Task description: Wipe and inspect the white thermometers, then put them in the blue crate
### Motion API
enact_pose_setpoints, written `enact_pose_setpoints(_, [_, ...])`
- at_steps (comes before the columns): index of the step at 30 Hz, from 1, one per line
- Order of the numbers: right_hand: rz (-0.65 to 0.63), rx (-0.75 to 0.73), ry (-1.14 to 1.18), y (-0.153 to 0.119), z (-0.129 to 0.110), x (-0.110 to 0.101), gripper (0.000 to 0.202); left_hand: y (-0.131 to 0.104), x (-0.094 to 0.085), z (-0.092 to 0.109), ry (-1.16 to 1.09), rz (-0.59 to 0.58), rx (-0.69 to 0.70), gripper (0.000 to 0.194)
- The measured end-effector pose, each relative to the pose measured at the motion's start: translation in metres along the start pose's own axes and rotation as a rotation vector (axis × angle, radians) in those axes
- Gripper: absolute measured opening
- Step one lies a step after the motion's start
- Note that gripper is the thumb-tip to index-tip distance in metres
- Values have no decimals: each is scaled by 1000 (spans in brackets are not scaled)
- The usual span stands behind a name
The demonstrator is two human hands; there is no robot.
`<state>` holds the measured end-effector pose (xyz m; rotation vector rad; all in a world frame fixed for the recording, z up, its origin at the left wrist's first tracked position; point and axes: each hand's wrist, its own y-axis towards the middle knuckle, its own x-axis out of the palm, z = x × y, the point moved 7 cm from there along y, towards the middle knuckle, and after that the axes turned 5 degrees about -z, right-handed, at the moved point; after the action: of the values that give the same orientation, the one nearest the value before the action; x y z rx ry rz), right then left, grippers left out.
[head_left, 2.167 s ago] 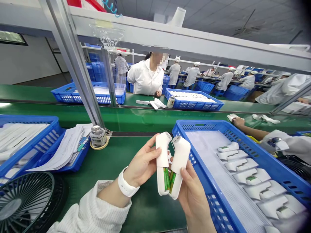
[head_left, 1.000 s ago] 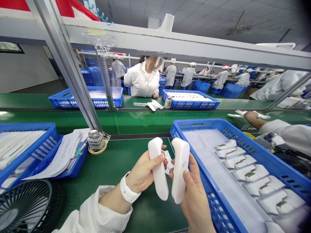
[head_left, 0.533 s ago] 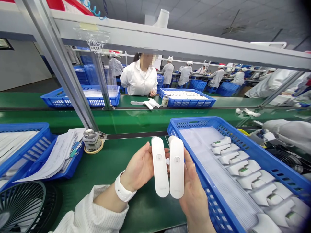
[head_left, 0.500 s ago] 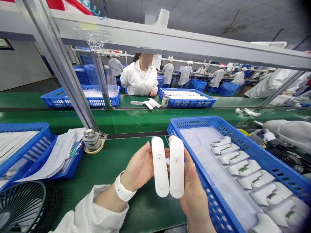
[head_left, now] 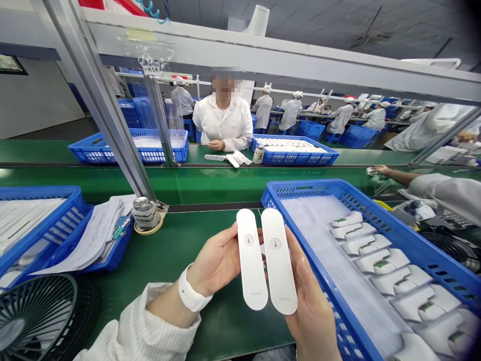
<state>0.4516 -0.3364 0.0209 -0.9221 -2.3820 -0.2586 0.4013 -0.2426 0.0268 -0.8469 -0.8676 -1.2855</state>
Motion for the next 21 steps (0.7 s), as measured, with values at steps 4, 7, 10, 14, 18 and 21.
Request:
enact_pose_setpoints(4, [28,3,-40,-3,1,1,42,0,-1,-1,36,25,14,46])
enact_pose_setpoints(7, [57,13,-94,-5,1,-3,43,1,-4,-1,58,75,62,43])
enact_pose_setpoints(10, [53,-20,-156,0,2,-13,47,0,-10,4,75,161,136,40])
enact_pose_setpoints(14, [53,-100,-388,17,13,-32,63,-7,-16,23,107,254,229,44])
enact_pose_setpoints(18, [-155,-7,-815,31,58,-27,68,-19,-20,50,101,293,345,45])
enact_pose_setpoints(21, [-388,119,-957,27,106,-17,52,-29,-22,58,141,304,351,52])
